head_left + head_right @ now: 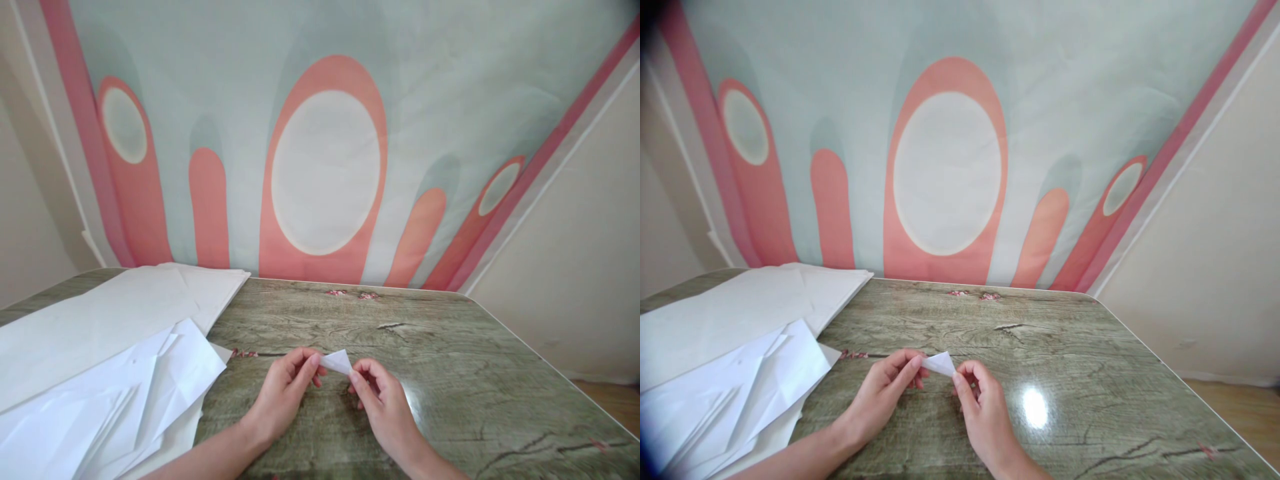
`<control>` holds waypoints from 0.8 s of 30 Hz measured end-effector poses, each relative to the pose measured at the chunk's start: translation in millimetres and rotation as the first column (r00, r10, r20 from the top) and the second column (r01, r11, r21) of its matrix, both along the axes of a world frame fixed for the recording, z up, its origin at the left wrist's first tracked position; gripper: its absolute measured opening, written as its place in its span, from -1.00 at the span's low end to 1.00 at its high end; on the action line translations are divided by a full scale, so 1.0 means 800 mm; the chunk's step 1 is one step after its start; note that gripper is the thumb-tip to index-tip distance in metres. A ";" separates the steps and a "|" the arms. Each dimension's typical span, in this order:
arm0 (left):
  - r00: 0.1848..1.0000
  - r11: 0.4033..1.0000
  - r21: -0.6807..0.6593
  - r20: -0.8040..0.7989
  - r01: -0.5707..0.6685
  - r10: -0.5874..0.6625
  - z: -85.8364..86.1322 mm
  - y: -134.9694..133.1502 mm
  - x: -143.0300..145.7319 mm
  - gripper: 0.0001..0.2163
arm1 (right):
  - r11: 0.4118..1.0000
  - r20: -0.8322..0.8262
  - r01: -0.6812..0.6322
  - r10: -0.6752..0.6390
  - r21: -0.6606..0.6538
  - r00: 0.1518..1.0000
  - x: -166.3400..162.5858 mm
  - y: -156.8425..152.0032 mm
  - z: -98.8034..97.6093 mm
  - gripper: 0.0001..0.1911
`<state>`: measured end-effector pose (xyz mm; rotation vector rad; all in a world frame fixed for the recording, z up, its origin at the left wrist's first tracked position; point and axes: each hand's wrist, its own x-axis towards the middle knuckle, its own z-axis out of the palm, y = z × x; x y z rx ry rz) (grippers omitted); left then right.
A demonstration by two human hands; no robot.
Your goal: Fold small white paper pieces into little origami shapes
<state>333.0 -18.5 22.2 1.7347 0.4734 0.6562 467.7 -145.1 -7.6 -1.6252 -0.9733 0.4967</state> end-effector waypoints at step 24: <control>0.978 0.949 0.257 0.146 -0.181 0.147 -0.008 0.003 -0.001 -0.96 | 1.000 -0.002 0.023 -0.023 -0.011 1.000 0.004 0.000 -0.001 -0.69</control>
